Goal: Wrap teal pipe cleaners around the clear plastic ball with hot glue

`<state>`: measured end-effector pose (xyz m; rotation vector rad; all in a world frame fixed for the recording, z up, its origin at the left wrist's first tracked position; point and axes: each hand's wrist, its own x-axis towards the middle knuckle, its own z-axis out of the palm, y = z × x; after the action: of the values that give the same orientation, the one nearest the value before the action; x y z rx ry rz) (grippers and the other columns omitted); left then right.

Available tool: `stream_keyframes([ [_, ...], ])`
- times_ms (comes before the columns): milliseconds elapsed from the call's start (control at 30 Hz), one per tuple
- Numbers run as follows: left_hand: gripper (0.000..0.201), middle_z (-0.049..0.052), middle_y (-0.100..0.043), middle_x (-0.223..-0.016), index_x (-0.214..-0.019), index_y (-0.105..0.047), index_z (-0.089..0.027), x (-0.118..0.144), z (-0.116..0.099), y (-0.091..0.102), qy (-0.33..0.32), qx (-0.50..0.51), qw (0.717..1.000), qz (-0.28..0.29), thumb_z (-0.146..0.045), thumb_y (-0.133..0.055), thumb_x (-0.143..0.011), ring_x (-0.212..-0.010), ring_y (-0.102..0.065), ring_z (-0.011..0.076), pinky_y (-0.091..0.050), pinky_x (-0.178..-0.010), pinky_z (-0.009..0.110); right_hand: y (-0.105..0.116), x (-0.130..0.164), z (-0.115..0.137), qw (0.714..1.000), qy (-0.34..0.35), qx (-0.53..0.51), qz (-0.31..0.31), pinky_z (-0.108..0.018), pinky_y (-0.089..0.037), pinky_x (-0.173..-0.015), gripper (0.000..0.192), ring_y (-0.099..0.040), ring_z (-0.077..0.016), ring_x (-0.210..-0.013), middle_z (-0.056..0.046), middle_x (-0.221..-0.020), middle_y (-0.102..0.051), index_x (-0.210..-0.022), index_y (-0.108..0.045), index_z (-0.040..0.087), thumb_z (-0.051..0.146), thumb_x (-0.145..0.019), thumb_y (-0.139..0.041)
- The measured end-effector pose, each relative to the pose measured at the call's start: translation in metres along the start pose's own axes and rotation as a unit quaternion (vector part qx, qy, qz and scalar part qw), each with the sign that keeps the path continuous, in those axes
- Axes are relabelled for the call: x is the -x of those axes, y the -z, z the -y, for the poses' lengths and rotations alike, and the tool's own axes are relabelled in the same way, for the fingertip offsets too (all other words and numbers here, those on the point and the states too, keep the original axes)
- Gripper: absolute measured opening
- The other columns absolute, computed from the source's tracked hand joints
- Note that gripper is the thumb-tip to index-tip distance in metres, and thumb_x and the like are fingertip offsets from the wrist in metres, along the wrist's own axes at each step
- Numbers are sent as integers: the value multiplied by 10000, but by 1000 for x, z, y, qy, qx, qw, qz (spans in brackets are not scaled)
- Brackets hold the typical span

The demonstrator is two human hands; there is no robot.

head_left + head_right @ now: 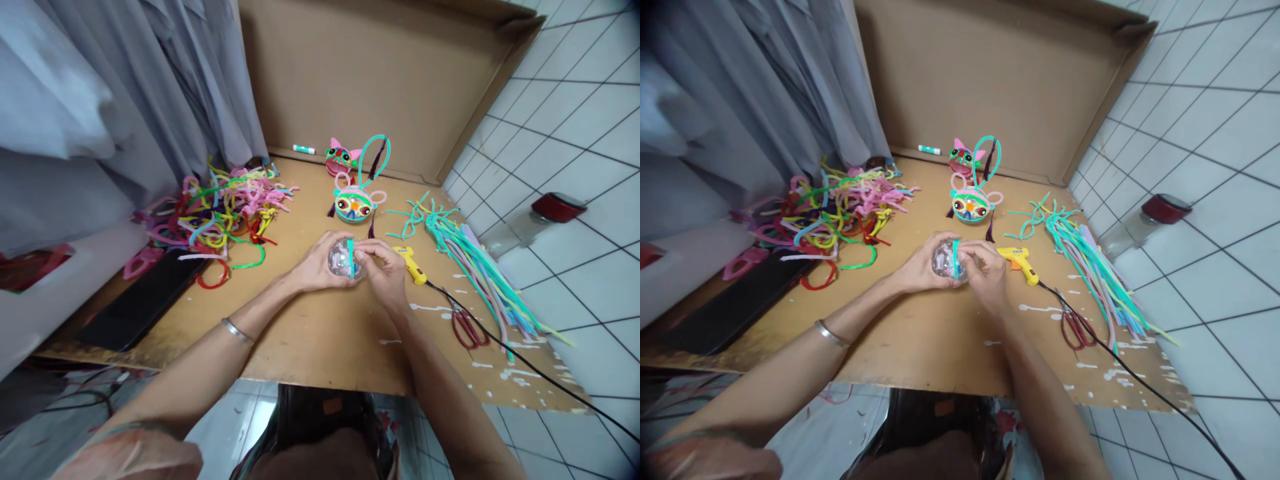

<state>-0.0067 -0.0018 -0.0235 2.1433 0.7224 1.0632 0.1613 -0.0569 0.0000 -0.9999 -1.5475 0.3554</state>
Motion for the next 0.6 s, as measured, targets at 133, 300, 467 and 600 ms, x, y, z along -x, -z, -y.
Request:
stream_keyframes([
  [133, 774, 105, -575, -1277, -1285, -513, -231, -1, 3, 1, -43, -19, 999, 2, -412, -837, -605, -1182, -571, 285, -472, -1016, 451, 1, 0, 0, 1000, -5, -5, 7, -360, -537, -852, 110, -685, -184, -882, -26, -855, -751, -775, -724, 232, 220, -851, -646],
  [300, 728, 107, -578, -1256, -1264, -530, -221, -1, 7, 1, -65, -20, 998, -1, -400, -826, -622, -1186, -567, 274, -473, -1022, 440, 0, 0, 0, 1000, -5, -19, 1, -359, -537, -854, 116, -690, -182, -875, -20, -853, -748, -765, -730, 239, 204, -846, -654],
  [467, 735, 110, -574, -1257, -1265, -535, -217, -1, 8, 1, -56, -11, 998, -3, -400, -829, -617, -1187, -572, 276, -476, -1027, 449, 0, 0, -1, 1000, -7, -27, 1, -365, -541, -862, 115, -692, -183, -883, -20, -856, -748, -778, -731, 239, 193, -845, -651],
  [600, 723, 106, -581, -1260, -1252, -556, -228, -1, 8, 0, -53, 1, 999, -7, -380, -840, -604, -1210, -567, 281, -474, -1031, 450, -1, 0, -3, 1000, -5, -21, -1, -367, -542, -861, 118, -689, -184, -883, -23, -859, -747, -774, -727, 235, 196, -847, -643],
])
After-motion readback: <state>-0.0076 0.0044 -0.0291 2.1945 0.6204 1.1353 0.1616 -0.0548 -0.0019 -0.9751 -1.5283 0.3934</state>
